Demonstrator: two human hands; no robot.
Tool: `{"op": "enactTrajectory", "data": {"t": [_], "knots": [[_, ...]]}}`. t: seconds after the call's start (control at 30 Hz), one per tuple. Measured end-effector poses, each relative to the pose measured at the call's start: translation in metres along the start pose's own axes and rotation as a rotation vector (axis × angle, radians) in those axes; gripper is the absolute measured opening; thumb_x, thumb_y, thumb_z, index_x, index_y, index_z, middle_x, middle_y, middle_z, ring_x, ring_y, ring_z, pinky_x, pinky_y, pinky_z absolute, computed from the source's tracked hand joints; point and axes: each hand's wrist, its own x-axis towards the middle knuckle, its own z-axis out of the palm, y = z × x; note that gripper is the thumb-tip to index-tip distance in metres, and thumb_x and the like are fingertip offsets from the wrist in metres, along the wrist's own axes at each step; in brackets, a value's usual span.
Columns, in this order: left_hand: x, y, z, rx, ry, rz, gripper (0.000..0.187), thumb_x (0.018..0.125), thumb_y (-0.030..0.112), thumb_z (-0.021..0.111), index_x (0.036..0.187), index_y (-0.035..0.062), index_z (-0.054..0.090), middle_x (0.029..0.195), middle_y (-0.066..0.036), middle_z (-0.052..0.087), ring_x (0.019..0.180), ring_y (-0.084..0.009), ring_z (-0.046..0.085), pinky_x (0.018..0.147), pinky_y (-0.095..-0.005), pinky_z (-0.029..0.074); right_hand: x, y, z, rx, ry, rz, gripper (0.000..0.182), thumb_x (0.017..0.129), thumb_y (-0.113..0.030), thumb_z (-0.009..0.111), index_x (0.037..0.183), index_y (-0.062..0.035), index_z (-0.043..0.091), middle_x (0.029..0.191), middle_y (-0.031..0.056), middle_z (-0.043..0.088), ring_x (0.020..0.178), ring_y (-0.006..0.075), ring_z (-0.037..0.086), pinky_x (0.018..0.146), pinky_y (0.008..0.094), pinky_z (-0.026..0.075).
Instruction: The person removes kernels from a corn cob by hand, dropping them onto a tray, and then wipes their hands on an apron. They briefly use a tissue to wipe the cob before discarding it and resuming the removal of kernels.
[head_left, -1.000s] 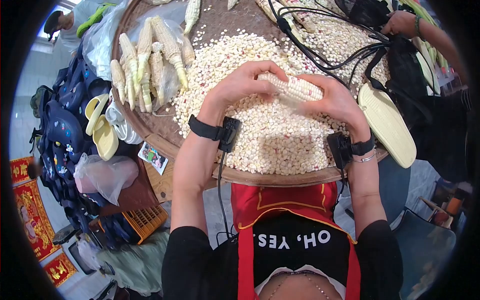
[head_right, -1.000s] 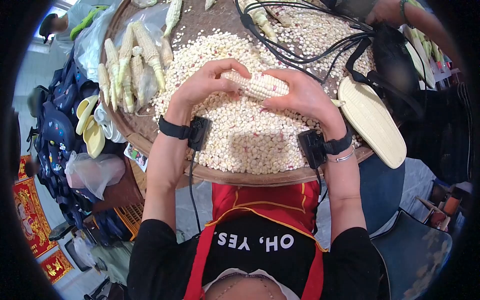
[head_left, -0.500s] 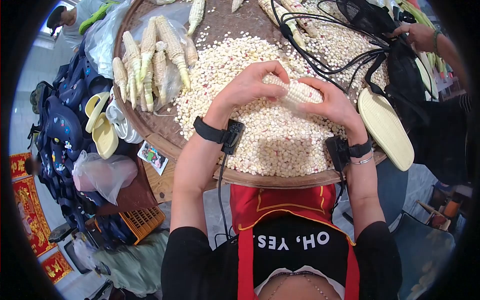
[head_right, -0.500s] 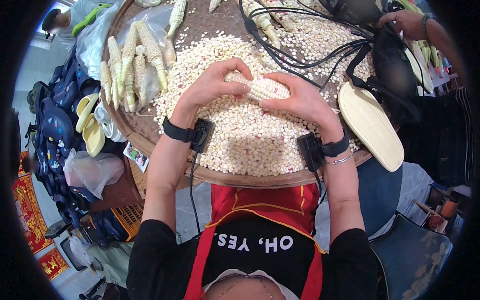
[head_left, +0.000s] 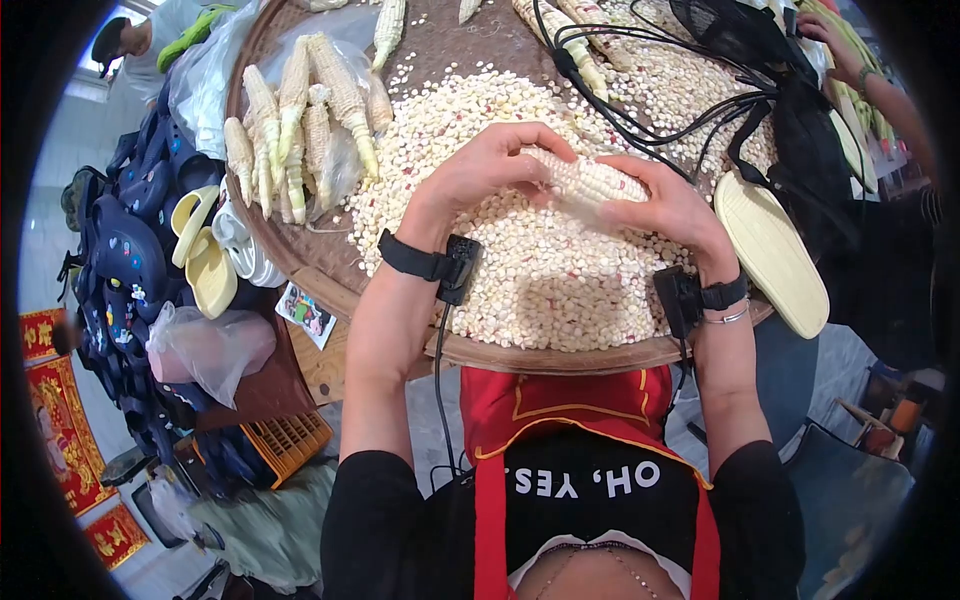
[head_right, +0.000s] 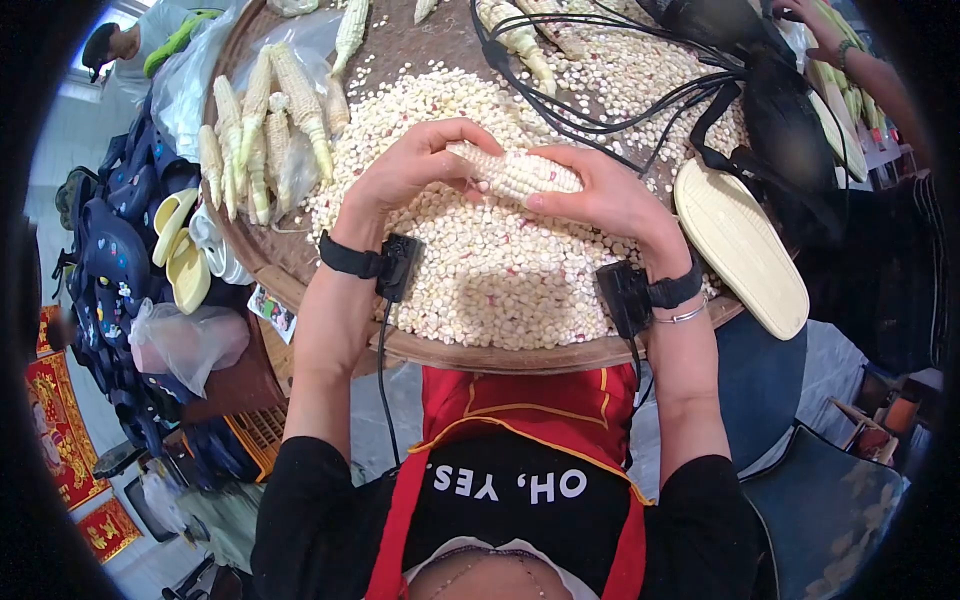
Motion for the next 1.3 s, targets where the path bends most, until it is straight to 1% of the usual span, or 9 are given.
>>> {"op": "enactTrajectory", "data": {"t": [0.07, 0.2, 0.3, 0.43, 0.53, 0.87, 0.93, 1.13, 1.3], "knots": [[0.001, 0.001, 0.001, 0.044, 0.015, 0.016, 0.018, 0.084, 0.007, 0.06, 0.1, -0.0018, 0.062, 0.085, -0.008, 0.065, 0.07, -0.0141, 0.065, 0.068, -0.0256, 0.054, 0.002, 0.006, 0.0, 0.038, 0.008, -0.076, 0.062, 0.076, -0.03, 0.073, 0.123, 0.0041, 0.053, 0.114, 0.0145, 0.06, 0.102, 0.0196, 0.058, 0.091, 0.03, 0.043], [0.006, -0.006, 0.0, -0.004, 0.16, 0.025, 0.019, 0.086, 0.009, 0.06, 0.101, -0.0016, 0.062, 0.083, -0.008, 0.065, 0.067, -0.0119, 0.064, 0.066, -0.0244, 0.055, 0.001, 0.0, 0.01, 0.173, 0.025, -0.045, 0.067, 0.074, -0.033, 0.075, 0.125, 0.0033, 0.051, 0.116, 0.0154, 0.06, 0.104, 0.0201, 0.057, 0.093, 0.0301, 0.042], [0.005, -0.004, -0.003, -0.049, 0.197, 0.003, 0.018, 0.086, 0.009, 0.06, 0.101, -0.0013, 0.062, 0.083, -0.007, 0.064, 0.066, -0.0115, 0.063, 0.065, -0.0238, 0.054, 0.002, -0.002, 0.014, -0.168, 0.127, -0.125, 0.075, 0.067, -0.038, 0.078, 0.127, -0.0012, 0.052, 0.118, 0.0171, 0.061, 0.107, 0.0207, 0.058, 0.093, 0.0296, 0.042], [0.002, 0.001, -0.008, 0.053, 0.165, -0.008, 0.018, 0.085, 0.009, 0.062, 0.1, 0.0, 0.062, 0.085, -0.005, 0.063, 0.07, -0.0105, 0.062, 0.065, -0.0241, 0.054, 0.004, -0.001, 0.012, -0.235, 0.191, -0.065, 0.072, 0.066, -0.036, 0.077, 0.126, -0.0062, 0.053, 0.115, 0.0162, 0.062, 0.105, 0.0228, 0.061, 0.09, 0.031, 0.044], [0.003, -0.001, -0.005, 0.195, 0.153, 0.061, 0.02, 0.082, 0.01, 0.067, 0.099, 0.0019, 0.062, 0.09, -0.004, 0.062, 0.074, -0.01, 0.061, 0.064, -0.0243, 0.053, 0.003, 0.0, 0.014, -0.358, 0.304, -0.106, 0.067, 0.066, -0.036, 0.075, 0.125, -0.0123, 0.056, 0.115, 0.0132, 0.063, 0.102, 0.0297, 0.062, 0.087, 0.0348, 0.047], [0.005, -0.007, -0.003, 0.149, 0.155, 0.09, 0.02, 0.078, 0.009, 0.068, 0.095, 0.0015, 0.06, 0.088, -0.004, 0.06, 0.072, -0.0114, 0.06, 0.064, -0.0253, 0.052, 0.003, 0.002, 0.016, -0.442, 0.33, -0.075, 0.063, 0.067, -0.034, 0.074, 0.125, -0.0153, 0.057, 0.116, 0.0133, 0.062, 0.102, 0.0297, 0.062, 0.085, 0.0345, 0.048], [0.005, -0.008, -0.005, 0.123, 0.147, 0.073, 0.02, 0.078, 0.008, 0.068, 0.095, 0.001, 0.06, 0.089, -0.005, 0.061, 0.072, -0.0118, 0.06, 0.064, -0.0255, 0.052, 0.004, 0.005, 0.015, -0.373, 0.337, -0.167, 0.063, 0.067, -0.032, 0.075, 0.125, -0.0132, 0.058, 0.117, 0.0124, 0.063, 0.103, 0.0279, 0.062, 0.086, 0.0332, 0.047], [0.006, -0.01, -0.01, 0.016, 0.115, 0.035, 0.022, 0.08, 0.007, 0.064, 0.101, -0.0003, 0.061, 0.091, -0.008, 0.063, 0.074, -0.0133, 0.062, 0.066, -0.0252, 0.054, 0.005, 0.011, 0.008, -0.274, 0.287, -0.178, 0.063, 0.068, -0.031, 0.075, 0.125, -0.0105, 0.058, 0.119, 0.0116, 0.062, 0.107, 0.0264, 0.061, 0.089, 0.0319, 0.046], [0.006, -0.01, -0.012, -0.064, 0.068, -0.006, 0.03, 0.082, 0.011, 0.066, 0.108, -0.0001, 0.059, 0.091, -0.009, 0.064, 0.074, -0.0132, 0.064, 0.065, -0.0246, 0.054, 0.004, 0.008, 0.007, -0.343, 0.308, -0.138, 0.065, 0.067, -0.036, 0.075, 0.125, -0.0107, 0.058, 0.116, 0.014, 0.063, 0.104, 0.0274, 0.062, 0.088, 0.0325, 0.046]]}}
